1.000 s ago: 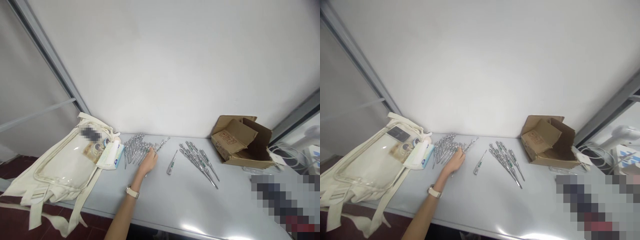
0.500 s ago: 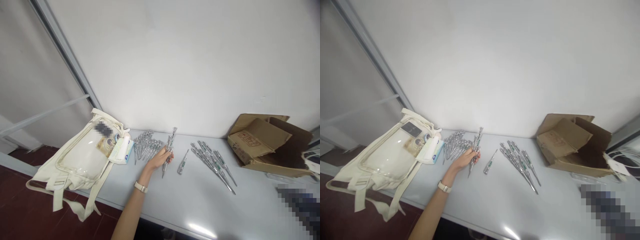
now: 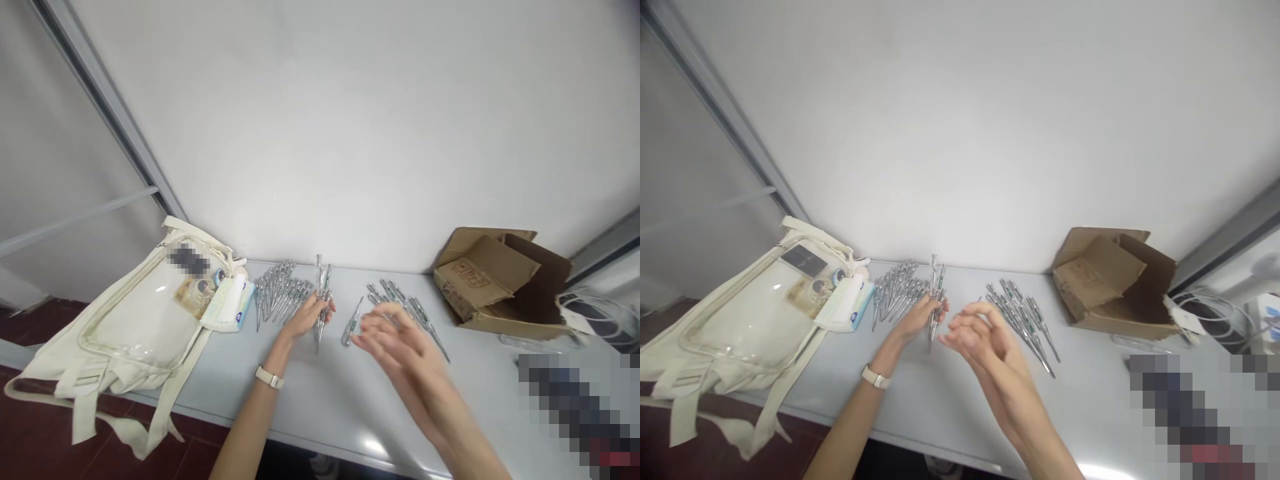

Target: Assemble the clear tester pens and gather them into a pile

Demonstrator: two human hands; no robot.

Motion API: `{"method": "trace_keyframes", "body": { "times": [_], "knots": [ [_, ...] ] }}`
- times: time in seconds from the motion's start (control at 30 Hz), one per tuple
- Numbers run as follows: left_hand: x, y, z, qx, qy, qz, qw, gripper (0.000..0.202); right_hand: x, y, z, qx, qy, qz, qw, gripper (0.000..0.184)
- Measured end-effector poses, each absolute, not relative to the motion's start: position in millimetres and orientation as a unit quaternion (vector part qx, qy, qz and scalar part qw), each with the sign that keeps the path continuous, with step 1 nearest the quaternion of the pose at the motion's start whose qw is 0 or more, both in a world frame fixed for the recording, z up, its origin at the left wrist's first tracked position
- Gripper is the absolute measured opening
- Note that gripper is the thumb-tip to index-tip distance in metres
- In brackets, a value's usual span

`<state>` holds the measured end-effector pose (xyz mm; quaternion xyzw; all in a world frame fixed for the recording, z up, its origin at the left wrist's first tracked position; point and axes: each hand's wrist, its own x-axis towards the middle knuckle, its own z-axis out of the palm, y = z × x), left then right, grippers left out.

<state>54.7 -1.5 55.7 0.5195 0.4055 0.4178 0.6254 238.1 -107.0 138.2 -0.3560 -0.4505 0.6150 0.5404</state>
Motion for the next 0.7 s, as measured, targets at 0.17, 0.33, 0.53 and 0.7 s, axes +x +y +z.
{"method": "trace_keyframes", "body": {
  "times": [0.17, 0.33, 0.53, 0.7],
  "knots": [
    [58, -1, 56, 0.489, 0.399, 0.443, 0.637, 0.024, 218, -90, 121, -0.322, -0.373, 0.704, 0.511, 0.033],
    [58, 3, 51, 0.478, 0.375, 0.492, 0.624, 0.025, 214, -83, 114, -0.311, -0.377, 0.721, 0.491, 0.034],
    [56, 3, 55, 0.471, 0.367, 0.537, 0.596, 0.029, 212, -75, 112, -0.32, -0.409, 0.71, 0.475, 0.034],
    [54, 4, 56, 0.467, 0.397, 0.548, 0.569, 0.031, 208, -61, 85, -0.318, -0.493, 0.685, 0.432, 0.034]
  ]
}}
